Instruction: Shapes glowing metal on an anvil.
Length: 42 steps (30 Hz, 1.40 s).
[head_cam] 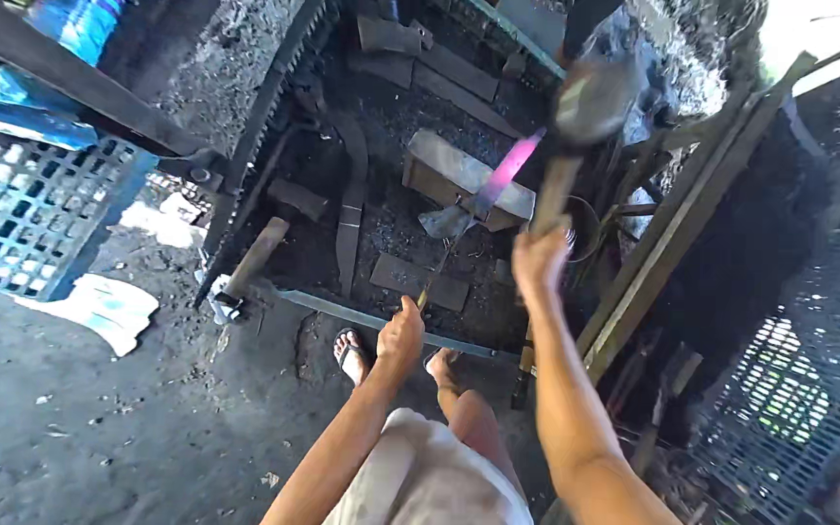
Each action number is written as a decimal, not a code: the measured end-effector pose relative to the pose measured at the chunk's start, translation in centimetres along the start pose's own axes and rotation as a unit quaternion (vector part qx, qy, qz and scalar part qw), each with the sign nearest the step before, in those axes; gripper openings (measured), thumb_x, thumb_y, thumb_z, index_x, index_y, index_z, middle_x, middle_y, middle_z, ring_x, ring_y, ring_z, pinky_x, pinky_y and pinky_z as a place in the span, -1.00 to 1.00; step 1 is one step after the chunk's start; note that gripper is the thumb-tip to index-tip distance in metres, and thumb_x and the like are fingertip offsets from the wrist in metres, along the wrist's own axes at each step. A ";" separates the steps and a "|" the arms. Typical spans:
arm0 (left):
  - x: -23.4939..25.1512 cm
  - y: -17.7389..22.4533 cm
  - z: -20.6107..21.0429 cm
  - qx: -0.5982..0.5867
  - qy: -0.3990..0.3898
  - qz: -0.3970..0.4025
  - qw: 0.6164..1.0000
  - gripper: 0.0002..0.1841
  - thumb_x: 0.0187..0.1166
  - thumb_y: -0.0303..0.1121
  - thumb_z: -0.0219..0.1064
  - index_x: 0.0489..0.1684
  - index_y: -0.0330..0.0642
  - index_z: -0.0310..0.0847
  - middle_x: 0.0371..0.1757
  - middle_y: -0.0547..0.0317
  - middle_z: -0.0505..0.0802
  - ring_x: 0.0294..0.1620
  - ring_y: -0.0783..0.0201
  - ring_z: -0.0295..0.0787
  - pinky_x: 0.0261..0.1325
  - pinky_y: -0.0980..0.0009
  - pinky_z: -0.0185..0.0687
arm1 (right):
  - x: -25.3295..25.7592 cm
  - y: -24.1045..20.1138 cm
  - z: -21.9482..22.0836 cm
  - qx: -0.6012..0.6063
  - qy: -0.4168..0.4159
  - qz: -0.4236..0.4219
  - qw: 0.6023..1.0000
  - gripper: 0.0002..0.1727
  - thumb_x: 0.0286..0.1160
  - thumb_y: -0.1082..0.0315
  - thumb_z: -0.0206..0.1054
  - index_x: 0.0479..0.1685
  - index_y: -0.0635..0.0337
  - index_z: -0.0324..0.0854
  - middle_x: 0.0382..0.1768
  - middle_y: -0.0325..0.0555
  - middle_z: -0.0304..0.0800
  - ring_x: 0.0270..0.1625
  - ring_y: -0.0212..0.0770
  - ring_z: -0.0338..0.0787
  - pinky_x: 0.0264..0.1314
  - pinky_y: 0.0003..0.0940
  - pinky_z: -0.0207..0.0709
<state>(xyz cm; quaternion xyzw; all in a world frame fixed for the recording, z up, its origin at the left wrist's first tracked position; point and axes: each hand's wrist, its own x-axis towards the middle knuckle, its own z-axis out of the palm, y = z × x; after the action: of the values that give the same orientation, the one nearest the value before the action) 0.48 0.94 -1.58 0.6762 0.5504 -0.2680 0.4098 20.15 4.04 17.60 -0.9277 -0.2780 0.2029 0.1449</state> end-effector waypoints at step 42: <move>0.6 -0.2 1.7 -0.094 0.045 0.057 0.993 -0.47 0.85 -0.13 0.05 0.80 0.07 0.23 0.13 -0.26 0.87 0.12 -0.30 0.86 0.16 -0.31 0.72 | 2.0 11.7 0.1 0.046 0.004 0.067 0.997 -0.39 0.56 0.22 0.37 0.54 0.28 0.36 -0.09 0.23 0.80 -0.26 0.12 0.88 -0.15 0.19 0.81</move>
<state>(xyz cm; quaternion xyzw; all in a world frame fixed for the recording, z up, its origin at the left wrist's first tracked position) 0.58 -0.16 -3.02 0.6761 0.5517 -0.1608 0.4611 26.98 -4.19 12.45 -0.9374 -0.2045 0.2209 0.1750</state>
